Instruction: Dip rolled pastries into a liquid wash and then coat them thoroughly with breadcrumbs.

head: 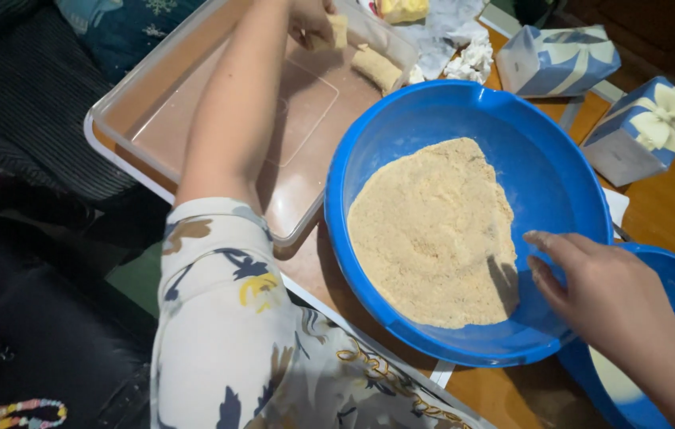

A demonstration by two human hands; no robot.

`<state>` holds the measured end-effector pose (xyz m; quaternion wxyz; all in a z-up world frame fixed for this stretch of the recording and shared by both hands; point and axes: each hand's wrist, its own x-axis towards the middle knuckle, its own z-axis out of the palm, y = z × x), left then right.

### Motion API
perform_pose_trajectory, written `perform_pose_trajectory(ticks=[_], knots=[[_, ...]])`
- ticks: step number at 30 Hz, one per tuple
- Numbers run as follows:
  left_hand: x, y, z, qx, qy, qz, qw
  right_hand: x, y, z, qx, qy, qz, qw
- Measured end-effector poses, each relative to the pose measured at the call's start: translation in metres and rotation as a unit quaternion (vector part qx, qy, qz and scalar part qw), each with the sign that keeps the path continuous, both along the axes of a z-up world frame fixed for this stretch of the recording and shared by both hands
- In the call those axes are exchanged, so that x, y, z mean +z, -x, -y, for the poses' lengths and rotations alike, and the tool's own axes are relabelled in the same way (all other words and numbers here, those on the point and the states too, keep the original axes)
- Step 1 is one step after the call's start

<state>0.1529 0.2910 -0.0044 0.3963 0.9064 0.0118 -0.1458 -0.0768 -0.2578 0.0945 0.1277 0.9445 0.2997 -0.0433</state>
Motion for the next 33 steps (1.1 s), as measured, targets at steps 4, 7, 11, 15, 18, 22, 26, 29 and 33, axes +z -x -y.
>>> perform_pose_trajectory(ticks=[4, 7, 11, 15, 18, 22, 26, 29, 33], knots=[[-0.068, -0.027, -0.012, 0.047, -0.043, -0.072, 0.995, -0.001, 0.005, 0.005, 0.007, -0.025, 0.010, 1.000], [-0.056, -0.021, -0.001, 0.030, -0.079, -0.076, 0.994, -0.002, 0.007, 0.010, 0.008, -0.033, 0.004, 0.999], [-0.075, -0.034, -0.011, 0.049, -0.057, -0.044, 0.996, -0.007, 0.004, 0.015, -0.008, 0.025, -0.010, 1.000], [-0.115, -0.073, -0.038, 0.109, -0.087, 0.010, 0.990, -0.009, 0.003, 0.017, -0.010, 0.022, -0.012, 1.000], [-0.135, -0.081, -0.047, 0.179, -0.119, 0.054, 0.975, -0.012, 0.002, 0.021, 0.002, 0.008, -0.008, 1.000], [-0.126, -0.053, -0.035, 0.310, -0.079, 0.147, 0.936, -0.010, 0.005, 0.021, 0.024, -0.021, 0.002, 0.999], [-0.190, -0.108, -0.056, 0.324, -0.008, 0.137, 0.936, -0.008, 0.009, 0.017, 0.029, -0.025, 0.004, 0.999], [-0.201, -0.116, -0.046, 0.210, -0.165, 0.170, 0.949, -0.008, 0.010, 0.014, 0.038, -0.041, 0.002, 0.998], [-0.159, -0.076, -0.008, 0.231, -0.196, 0.213, 0.929, -0.010, 0.013, 0.015, 0.058, -0.122, 0.007, 0.991]])
